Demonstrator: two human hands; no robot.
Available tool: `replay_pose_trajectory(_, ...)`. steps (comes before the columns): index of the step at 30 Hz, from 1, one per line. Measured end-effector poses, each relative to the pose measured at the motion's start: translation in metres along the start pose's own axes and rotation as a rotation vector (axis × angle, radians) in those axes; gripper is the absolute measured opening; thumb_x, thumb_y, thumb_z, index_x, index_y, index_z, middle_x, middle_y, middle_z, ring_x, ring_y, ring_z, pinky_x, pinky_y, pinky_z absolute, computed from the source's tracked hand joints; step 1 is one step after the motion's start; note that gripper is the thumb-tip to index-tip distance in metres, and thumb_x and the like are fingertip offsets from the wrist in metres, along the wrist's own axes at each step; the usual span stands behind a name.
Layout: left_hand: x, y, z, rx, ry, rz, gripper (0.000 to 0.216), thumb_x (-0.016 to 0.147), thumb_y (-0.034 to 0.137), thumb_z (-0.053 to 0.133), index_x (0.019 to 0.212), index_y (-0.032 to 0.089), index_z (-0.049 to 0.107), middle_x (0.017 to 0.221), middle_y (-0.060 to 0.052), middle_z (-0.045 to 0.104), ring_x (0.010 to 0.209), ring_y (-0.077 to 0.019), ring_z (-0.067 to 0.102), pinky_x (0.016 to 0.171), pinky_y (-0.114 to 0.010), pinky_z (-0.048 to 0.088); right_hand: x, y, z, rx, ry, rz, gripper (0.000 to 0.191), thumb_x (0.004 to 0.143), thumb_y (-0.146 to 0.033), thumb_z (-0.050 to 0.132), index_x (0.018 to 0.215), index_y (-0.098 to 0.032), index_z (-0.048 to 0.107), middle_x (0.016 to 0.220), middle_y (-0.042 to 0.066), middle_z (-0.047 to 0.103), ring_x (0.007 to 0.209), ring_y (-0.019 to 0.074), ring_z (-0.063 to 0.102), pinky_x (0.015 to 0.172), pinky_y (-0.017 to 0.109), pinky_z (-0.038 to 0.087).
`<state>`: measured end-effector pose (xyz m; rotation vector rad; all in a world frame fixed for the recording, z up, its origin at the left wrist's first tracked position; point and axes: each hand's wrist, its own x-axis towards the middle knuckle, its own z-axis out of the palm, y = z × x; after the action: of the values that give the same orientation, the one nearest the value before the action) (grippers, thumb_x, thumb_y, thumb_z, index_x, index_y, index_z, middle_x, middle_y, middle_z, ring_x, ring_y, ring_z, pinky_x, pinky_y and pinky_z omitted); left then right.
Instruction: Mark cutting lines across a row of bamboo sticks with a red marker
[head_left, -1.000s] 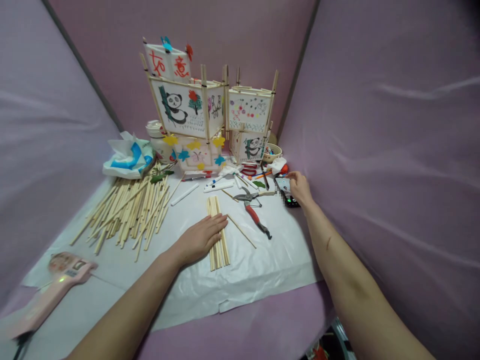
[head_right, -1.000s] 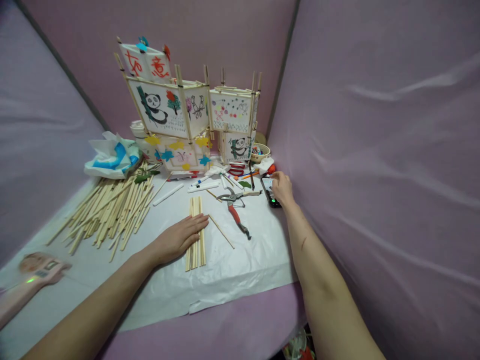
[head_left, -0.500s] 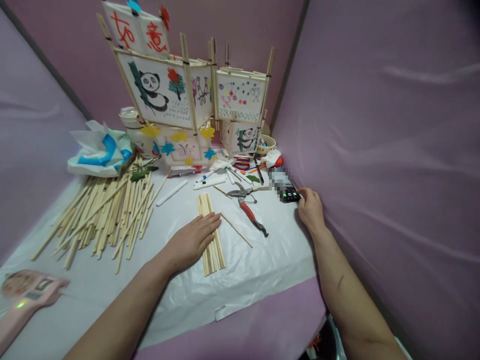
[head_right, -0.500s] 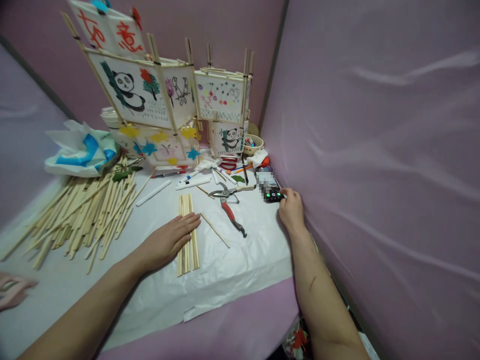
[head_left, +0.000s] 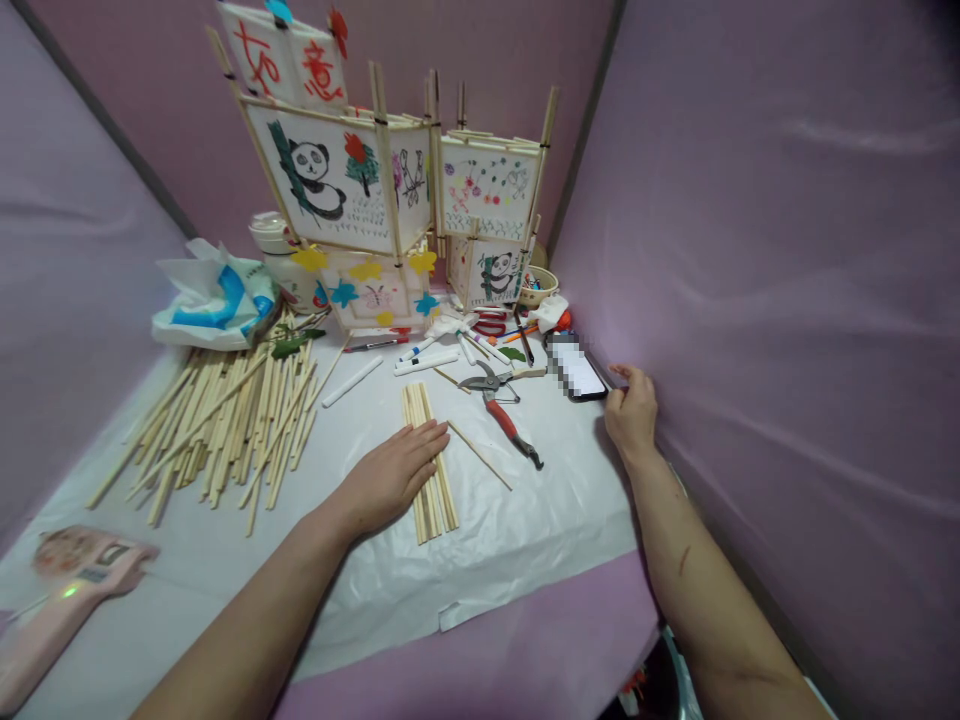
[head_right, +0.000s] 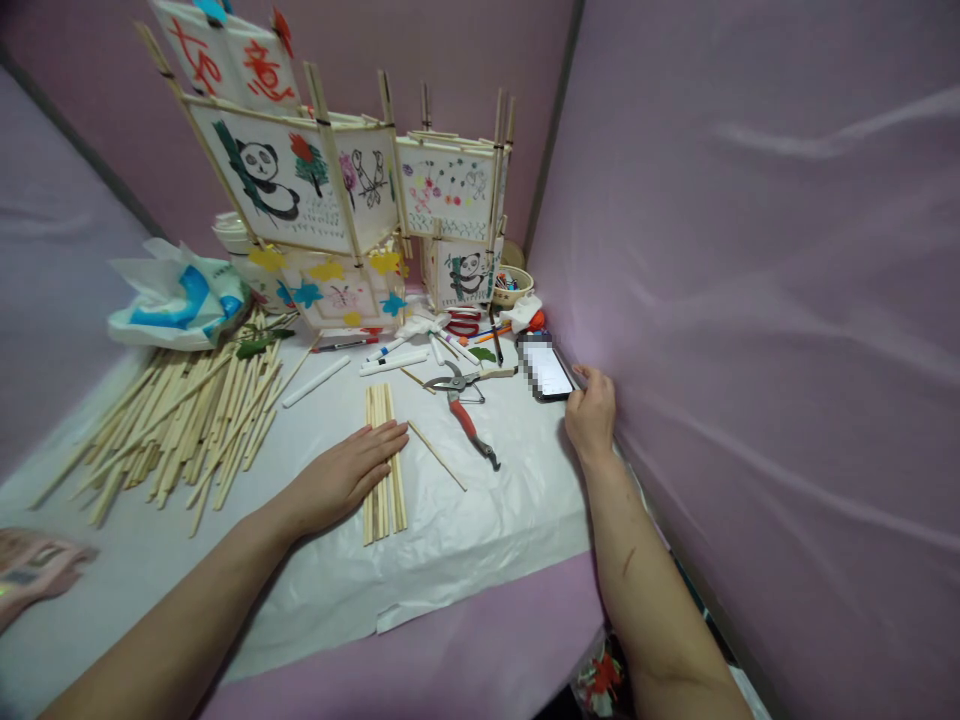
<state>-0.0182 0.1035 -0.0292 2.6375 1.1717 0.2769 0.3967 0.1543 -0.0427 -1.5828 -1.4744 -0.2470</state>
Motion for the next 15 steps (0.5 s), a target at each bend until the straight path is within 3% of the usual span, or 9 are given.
replay_pose_trajectory(6, 0.0007, 0.0012, -0.0013, -0.022, 0.002, -0.004, 0.048, 0.107, 0.034, 0.033, 0.151, 0.020, 0.047, 0.161, -0.005, 0.039, 0.151, -0.0202, 0.034, 0.125, -0.045, 0.028, -0.0019, 0.0018, 0.0041, 0.052, 0.040, 0.026, 0.042, 0.076, -0.010, 0.044, 0.113, -0.015, 0.062, 0.111, 0.016, 0.071, 0.108, 0.0295, 0.064, 0.097, 0.049, 0.051)
replay_pose_trajectory(15, -0.0005, 0.0014, -0.0017, -0.029, 0.004, -0.004, 0.048, 0.107, 0.033, 0.032, 0.151, 0.020, 0.047, 0.161, -0.005, 0.038, 0.151, -0.0204, 0.033, 0.125, -0.046, 0.027, -0.0045, 0.0017, 0.0040, 0.079, -0.003, 0.050, 0.038, 0.075, -0.012, 0.044, 0.109, -0.016, 0.062, 0.107, 0.015, 0.070, 0.105, 0.0292, 0.062, 0.095, 0.049, 0.050)
